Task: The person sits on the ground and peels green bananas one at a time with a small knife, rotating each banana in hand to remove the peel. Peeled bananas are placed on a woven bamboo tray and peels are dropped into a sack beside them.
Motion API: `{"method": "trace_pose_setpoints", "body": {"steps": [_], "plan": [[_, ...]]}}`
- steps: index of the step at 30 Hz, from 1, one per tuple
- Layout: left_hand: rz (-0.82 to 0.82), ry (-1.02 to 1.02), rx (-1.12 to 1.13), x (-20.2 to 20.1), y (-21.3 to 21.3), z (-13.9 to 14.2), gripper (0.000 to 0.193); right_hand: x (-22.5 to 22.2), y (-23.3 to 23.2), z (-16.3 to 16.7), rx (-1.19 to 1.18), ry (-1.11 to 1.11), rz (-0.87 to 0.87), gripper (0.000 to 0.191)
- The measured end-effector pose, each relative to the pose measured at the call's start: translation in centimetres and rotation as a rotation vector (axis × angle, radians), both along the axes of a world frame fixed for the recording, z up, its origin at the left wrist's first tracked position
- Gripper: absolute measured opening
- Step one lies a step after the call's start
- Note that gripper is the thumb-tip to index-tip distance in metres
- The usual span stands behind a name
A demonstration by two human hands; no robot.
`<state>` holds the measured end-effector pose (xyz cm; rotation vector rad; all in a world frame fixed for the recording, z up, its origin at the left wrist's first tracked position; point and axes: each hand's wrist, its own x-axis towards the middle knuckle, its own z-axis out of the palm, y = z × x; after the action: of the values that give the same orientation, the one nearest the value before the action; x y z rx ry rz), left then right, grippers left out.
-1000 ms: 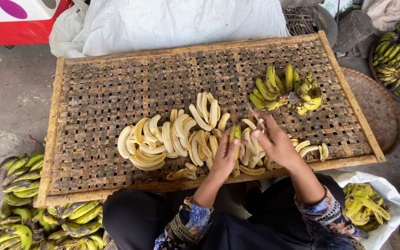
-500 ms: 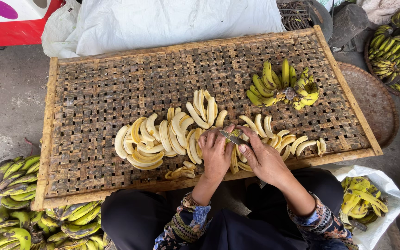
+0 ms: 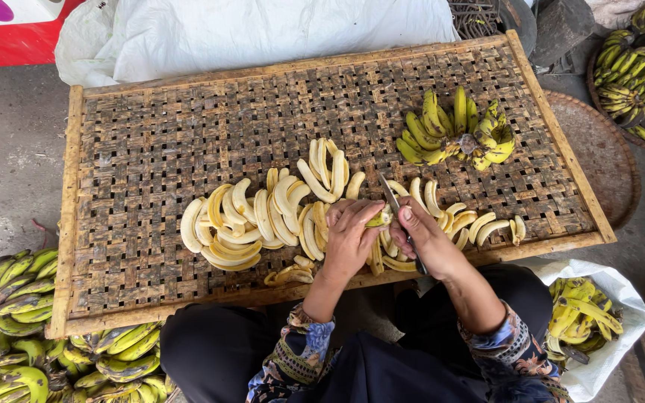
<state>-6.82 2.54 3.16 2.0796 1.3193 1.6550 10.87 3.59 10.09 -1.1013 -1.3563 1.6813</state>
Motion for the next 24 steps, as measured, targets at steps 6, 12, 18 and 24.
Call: {"method": "trace_pose_setpoints", "body": {"steps": [6,12,18,24], "plan": [[-0.393,-0.805,-0.046,0.9,1.0,-1.1,0.035,1.7,1.3,-2.4,-0.22,0.35,-0.082,0.033],[-0.395,-1.489,-0.142,-2.0,0.5,1.1,0.043,3.9,2.2,-3.6,0.027,0.282,-0.337,0.032],[-0.499,-1.835,-0.262,-0.5,0.8,1.0,0.052,2.3,0.1,-3.1,0.34,0.477,-0.291,0.034],[-0.311,-1.885,-0.472,0.7,0.9,-1.4,0.056,2.8,-2.0,-1.4,0.624,0.596,-0.468,0.026]]}}
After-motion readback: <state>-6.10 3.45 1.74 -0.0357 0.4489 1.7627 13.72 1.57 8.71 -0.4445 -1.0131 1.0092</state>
